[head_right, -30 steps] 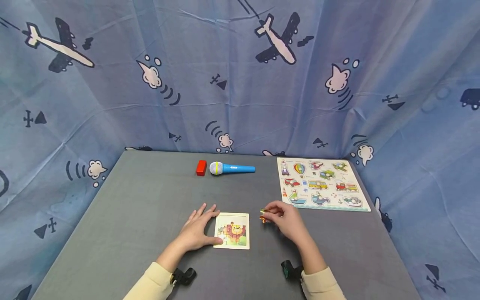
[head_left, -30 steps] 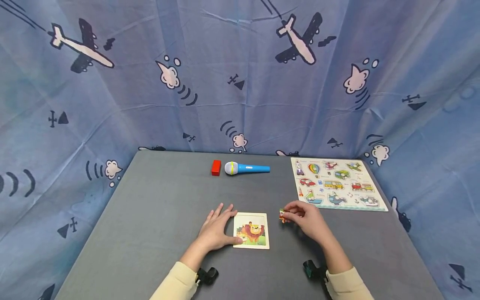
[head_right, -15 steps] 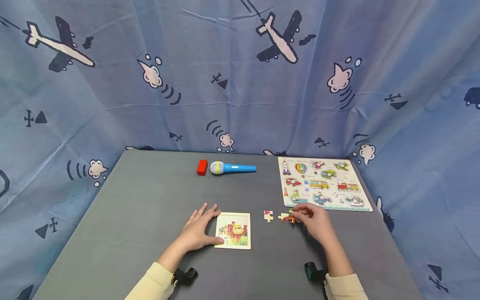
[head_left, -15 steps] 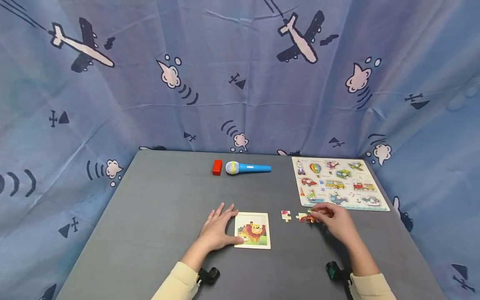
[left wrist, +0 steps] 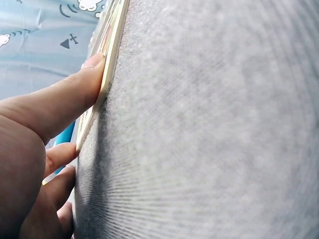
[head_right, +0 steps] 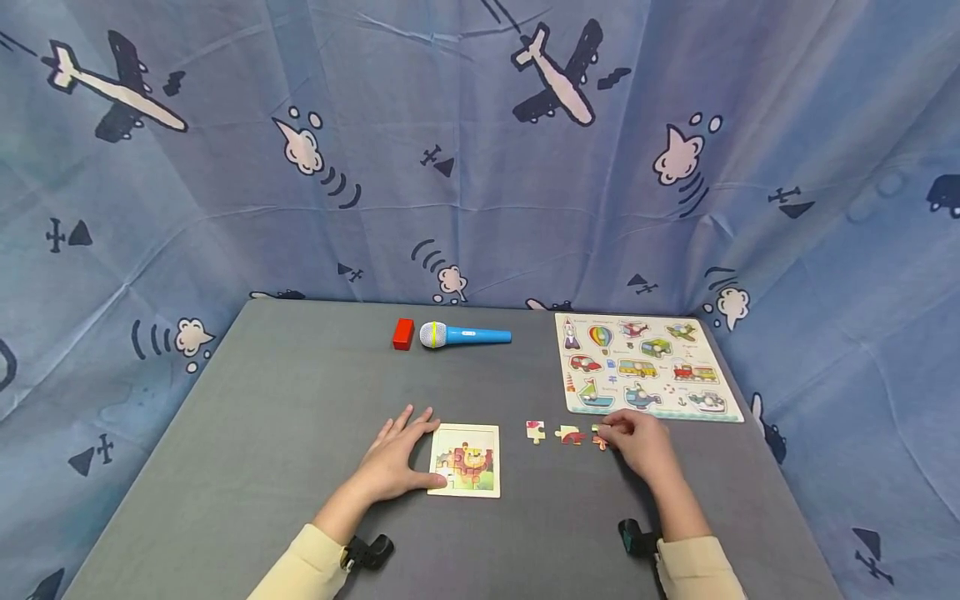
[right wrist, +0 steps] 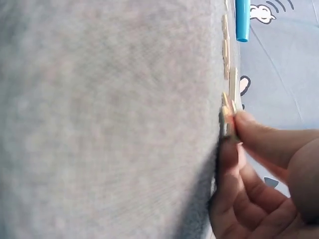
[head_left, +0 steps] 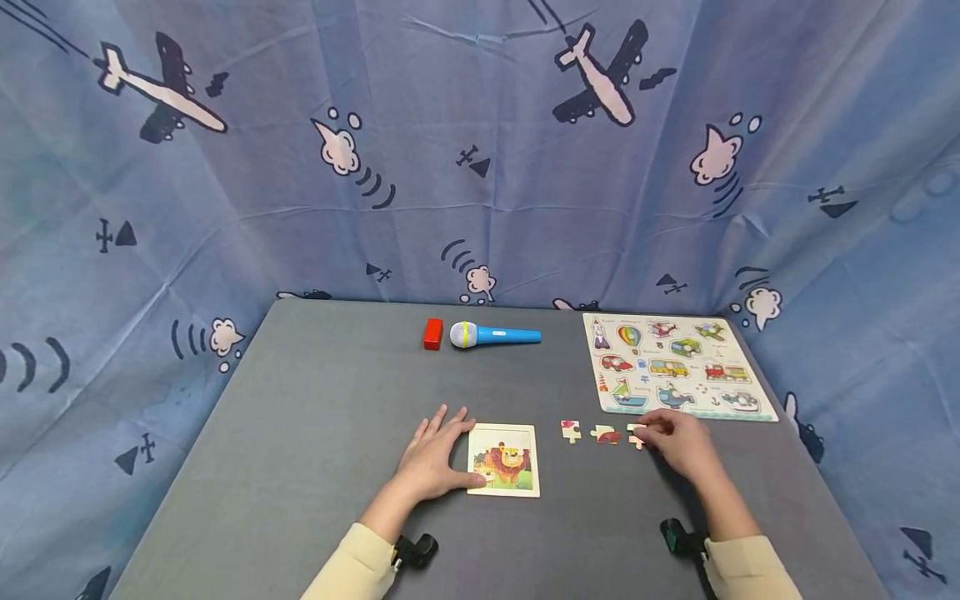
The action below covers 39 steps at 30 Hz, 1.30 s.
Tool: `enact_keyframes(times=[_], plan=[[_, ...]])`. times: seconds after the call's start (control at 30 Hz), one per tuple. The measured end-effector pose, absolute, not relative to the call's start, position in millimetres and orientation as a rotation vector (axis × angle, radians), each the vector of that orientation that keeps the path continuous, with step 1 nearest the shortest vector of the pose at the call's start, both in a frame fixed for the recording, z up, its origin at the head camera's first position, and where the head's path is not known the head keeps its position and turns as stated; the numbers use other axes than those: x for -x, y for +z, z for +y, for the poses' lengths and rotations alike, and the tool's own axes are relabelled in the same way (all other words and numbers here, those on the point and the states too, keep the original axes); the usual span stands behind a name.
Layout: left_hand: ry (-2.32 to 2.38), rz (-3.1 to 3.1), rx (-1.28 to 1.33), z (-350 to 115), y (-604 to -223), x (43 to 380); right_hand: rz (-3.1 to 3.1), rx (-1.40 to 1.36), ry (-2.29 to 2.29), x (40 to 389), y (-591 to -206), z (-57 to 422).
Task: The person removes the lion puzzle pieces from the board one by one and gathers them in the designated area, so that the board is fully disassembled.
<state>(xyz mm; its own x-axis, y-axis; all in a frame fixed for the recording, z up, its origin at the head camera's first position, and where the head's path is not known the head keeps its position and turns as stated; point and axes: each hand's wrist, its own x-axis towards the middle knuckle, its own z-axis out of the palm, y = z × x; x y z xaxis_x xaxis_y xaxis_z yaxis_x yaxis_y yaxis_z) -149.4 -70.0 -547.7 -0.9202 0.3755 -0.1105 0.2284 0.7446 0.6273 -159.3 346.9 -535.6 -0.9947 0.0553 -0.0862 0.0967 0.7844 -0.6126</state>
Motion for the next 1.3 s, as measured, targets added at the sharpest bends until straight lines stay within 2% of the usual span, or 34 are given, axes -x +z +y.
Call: enact_keyframes(times=[0.27, 0.5, 0.83, 1.3], plan=[[0.932, 2.72, -0.474, -70, -549, 150, 2.988, -0.105, -0.899, 159, -533, 344], [0.931, 2.717, -0.476, -70, -548, 150, 3.035, -0.069, -0.954, 156, -516, 329], [0.891, 2.729, -0.506, -70, -547, 150, 3.047, 0.128, -1.203, 148, -491, 282], [0.907, 2.684, -0.574, -76, -547, 149, 2.917, 0.227, -1.29, 141, -504, 203]])
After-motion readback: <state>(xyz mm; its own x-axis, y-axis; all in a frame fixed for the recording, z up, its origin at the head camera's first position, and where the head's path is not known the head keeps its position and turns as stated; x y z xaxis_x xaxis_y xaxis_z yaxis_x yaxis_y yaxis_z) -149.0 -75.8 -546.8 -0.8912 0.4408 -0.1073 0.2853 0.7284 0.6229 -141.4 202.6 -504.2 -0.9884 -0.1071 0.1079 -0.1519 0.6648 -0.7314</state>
